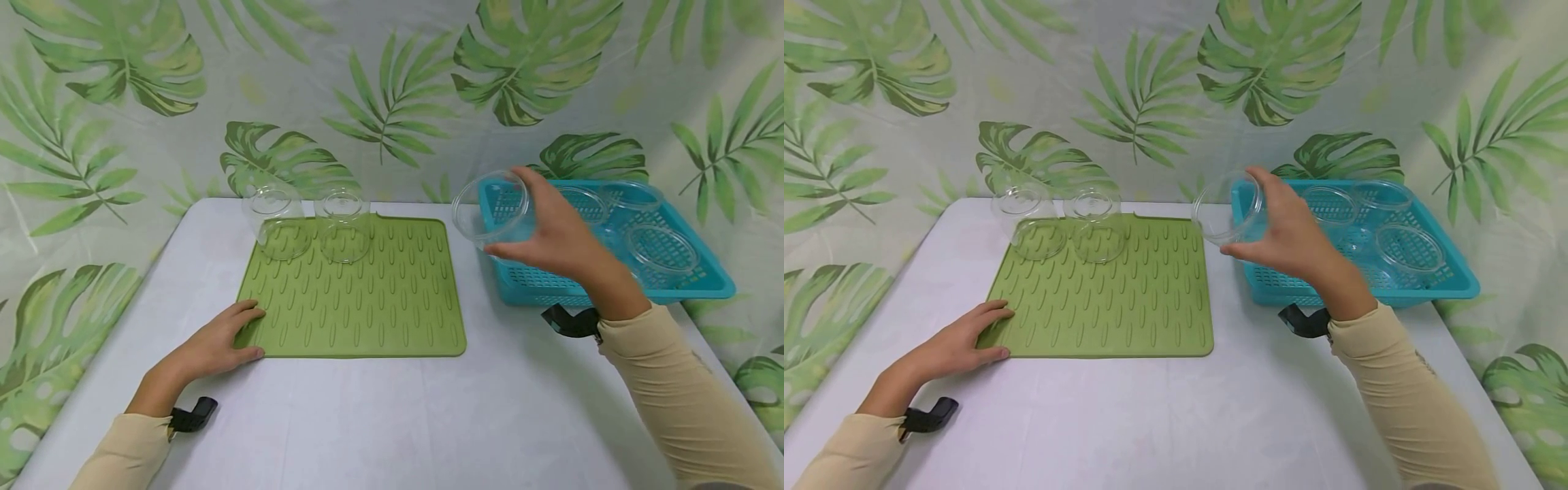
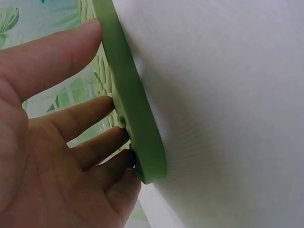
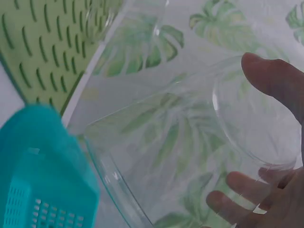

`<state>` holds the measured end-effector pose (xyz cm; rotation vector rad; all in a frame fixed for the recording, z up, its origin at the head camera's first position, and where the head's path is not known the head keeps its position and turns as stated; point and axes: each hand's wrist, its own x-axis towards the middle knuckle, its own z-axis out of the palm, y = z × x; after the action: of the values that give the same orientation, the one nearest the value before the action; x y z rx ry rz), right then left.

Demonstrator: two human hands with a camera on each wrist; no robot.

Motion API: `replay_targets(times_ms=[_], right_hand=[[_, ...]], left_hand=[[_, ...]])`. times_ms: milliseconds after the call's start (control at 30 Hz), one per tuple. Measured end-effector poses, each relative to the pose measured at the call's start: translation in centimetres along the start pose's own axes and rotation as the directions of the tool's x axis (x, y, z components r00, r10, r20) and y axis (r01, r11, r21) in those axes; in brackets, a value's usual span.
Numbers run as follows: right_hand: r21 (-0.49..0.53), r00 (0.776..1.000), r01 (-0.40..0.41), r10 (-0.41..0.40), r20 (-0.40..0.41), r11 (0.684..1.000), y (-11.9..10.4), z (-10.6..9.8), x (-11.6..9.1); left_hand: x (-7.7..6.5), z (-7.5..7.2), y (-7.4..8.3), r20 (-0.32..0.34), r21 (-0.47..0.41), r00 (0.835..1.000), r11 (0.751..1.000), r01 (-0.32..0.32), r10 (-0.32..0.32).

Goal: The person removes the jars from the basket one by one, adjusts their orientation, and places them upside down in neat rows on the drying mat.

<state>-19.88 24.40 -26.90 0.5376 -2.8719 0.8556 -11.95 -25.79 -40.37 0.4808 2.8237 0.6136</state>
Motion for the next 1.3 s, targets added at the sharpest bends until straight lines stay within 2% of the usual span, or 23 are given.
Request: replay_targets(times_ms=[333, 567, 867, 1100, 1300], right_hand=[[-0.011, 0.992, 0.103, -0.102, 0.071, 0.995, -2.0, 2.5, 1.3], [-0.016, 0.982, 0.170, -0.168, 0.088, 0.985, -3.0, 4.5, 1.9], [-0.040, 0.959, 0.265, -0.259, 0.113, 0.963, -4.5, 7.8, 2.7], [-0.012, 0.962, 0.252, -0.249, 0.111, 0.968, -5.5, 9.9, 2.9], [-0.017, 0.964, 0.256, -0.254, 0.081, 0.966, -5.4, 10.7, 2.8]], left_hand=[[-0.2, 0.0, -0.1, -0.007, -0.006, 1.000, 1.000, 0.002, -0.002], [-0.2, -0.1, -0.1, -0.012, -0.005, 1.000, 1.000, -0.004, 0.004], [-0.1, -0.1, -0.1, -0.009, -0.003, 1.000, 1.000, 0.001, -0.001], [0.0, 0.0, 0.0, -0.010, -0.004, 1.000, 1.000, 0.001, -0.001], [0.0, -0.2, 0.2, -0.016, -0.003, 1.000, 1.000, 0.011, -0.011]])
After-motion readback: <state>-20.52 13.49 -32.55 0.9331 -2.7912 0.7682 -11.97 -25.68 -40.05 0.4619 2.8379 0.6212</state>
